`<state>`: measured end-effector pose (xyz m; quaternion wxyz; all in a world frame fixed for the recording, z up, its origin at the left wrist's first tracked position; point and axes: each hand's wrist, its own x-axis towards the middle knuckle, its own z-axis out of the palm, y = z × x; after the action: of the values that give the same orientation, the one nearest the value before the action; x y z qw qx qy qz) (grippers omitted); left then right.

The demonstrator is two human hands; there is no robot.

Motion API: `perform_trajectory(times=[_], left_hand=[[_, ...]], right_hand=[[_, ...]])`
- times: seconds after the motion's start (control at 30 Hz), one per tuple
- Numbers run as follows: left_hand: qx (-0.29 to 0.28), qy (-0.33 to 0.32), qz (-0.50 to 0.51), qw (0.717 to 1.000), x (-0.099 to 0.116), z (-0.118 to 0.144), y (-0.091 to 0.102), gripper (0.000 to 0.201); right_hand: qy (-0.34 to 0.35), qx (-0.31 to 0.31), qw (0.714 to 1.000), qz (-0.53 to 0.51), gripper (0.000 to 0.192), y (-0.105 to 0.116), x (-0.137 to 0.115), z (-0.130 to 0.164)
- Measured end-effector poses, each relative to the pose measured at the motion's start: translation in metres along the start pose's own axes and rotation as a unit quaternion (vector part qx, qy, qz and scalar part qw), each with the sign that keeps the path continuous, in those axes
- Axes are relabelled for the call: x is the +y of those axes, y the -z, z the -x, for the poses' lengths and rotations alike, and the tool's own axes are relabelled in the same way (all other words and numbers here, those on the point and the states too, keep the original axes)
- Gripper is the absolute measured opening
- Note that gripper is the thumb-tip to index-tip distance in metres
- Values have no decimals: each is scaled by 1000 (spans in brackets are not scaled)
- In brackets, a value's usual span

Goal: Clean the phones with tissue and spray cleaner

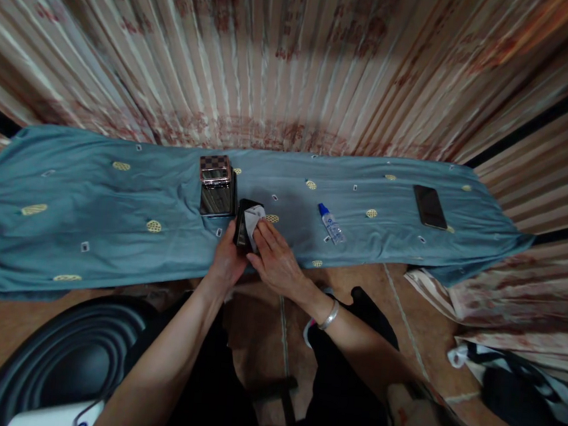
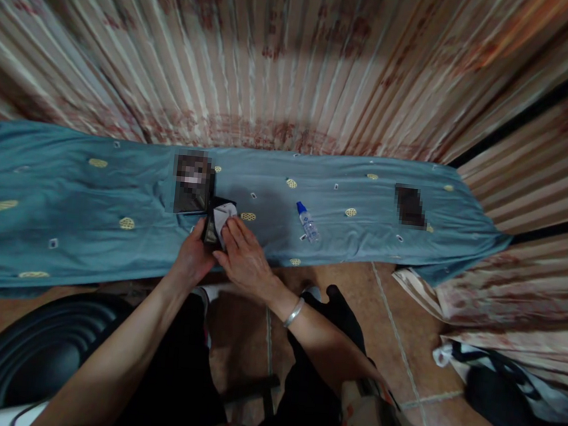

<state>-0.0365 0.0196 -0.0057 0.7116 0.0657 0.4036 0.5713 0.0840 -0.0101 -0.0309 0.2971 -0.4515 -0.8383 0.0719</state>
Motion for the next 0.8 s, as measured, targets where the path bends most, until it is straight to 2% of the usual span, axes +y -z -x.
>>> perform_trajectory(times=[0.1, 0.3, 0.47, 0.63, 0.8], left_hand=[[4, 8, 10, 1000, 2, -2, 3, 36], [-31, -8, -8, 999, 6, -1, 7, 45], [-20, -17, -16, 1000, 3, -2, 6, 49], [-12, -62, -52, 997, -5, -2, 7, 51], [-66, -91, -92, 989, -13, 2, 6, 49]], right_hand=[[14, -3, 1000, -1, 49, -2, -5, 4], [46, -20, 999, 5, 50, -6, -13, 11], [61, -40, 997, 3, 52, -5, -14, 11], [47, -42, 998, -5, 50, 0, -9, 5], [27, -7, 1000, -7, 50, 7, -1, -6]])
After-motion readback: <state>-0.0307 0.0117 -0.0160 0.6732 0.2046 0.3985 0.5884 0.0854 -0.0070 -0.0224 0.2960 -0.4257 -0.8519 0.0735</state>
